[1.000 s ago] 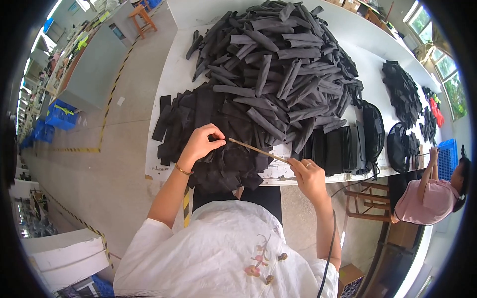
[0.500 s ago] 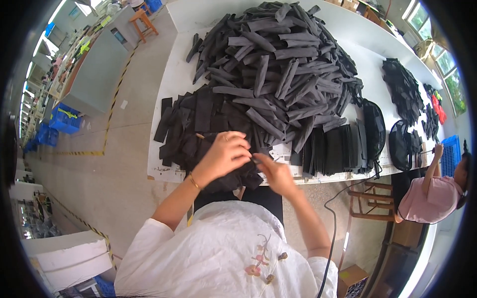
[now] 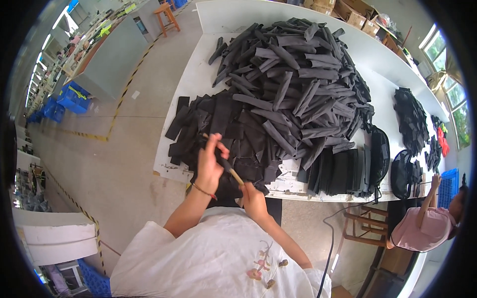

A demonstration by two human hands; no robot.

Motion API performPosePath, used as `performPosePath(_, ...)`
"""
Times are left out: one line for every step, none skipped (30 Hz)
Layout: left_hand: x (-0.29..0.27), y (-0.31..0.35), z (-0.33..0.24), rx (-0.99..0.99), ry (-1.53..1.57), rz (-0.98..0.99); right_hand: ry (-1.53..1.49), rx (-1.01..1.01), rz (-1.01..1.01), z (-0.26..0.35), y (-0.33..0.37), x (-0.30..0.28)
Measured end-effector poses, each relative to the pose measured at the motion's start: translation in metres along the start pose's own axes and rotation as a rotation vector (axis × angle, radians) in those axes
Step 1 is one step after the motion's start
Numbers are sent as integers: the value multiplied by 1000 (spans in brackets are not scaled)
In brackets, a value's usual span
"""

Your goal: Inserting wooden rods into fabric sleeves as part of an assembly process.

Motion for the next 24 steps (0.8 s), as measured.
performPosePath(-3, -6, -17, 49, -105, -81, 3, 6, -4, -2, 12, -1)
performPosePath(-1, -11, -28, 107, -93, -11, 34, 3, 34, -1, 24, 0)
performPosePath(2, -13, -37, 167, -79, 57, 65, -3, 76, 3, 33, -2)
performPosePath(7, -11, -35, 133, -96, 29, 63, 76, 139, 4, 39, -6)
performPosePath(10, -12, -27, 131, -92, 26, 65, 79, 142, 7, 45, -14)
performPosePath(13, -15, -16, 88, -67, 28, 45, 129, 155, 6, 50, -21)
performPosePath(14, -17, -7, 46, -43, 30, 25, 177, 168, 3, 56, -28)
performPosePath(12, -15, -2, 8, -92, 37, 37, 147, 154, 2, 63, -32)
performPosePath(12, -21, -1, 3, -90, 43, 39, 150, 147, 5, 65, -37)
performPosePath(13, -31, -11, 139, -119, 47, -46, 228, 140, 7, 68, -44)
performPosePath(12, -35, -20, 276, -147, 49, -131, 304, 134, 7, 70, -47)
performPosePath(16, -33, -24, 265, 79, -7, -197, 327, 118, 5, 69, -48)
performPosePath(17, -30, -19, 265, 79, -1, -196, 324, 113, 5, 64, -49)
performPosePath(22, -24, -2, 112, 75, 132, -217, 319, 115, 6, 57, -50)
performPosePath(28, -16, 13, -42, 65, 265, -242, 311, 116, 7, 48, -47)
performPosePath(35, 1, 23, -185, -50, 216, -225, 286, 110, 6, 42, -43)
performPosePath(42, 8, 23, -186, -114, 186, -228, 281, 111, 7, 36, -40)
performPosePath(36, -1, 12, -144, -107, 215, -188, 234, 116, 13, 35, -37)
performPosePath(37, -10, -4, -103, -98, 239, -149, 189, 127, 19, 37, -33)
performPosePath(39, -12, -13, -22, -114, 137, -111, 125, 118, 25, 41, -29)
performPosePath(39, -19, -26, 65, -101, 105, -106, 121, 127, 25, 45, -32)
performPosePath(38, -27, -40, 133, -80, 80, -114, 145, 183, 23, 53, -33)
performPosePath(35, -34, -54, 201, -58, 55, -122, 170, 238, 21, 63, -36)
performPosePath(26, -43, -66, 233, 20, 61, -288, 284, 343, 22, 76, -39)
Point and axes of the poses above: each hand's wrist, its own y-axis away from the middle knuckle, its own x-axis out of the palm, z = x × y, the point moved 5 cm from there along -y, towards the middle knuckle, and after that the axes turned 12 degrees about z, right-handed, at the moved point
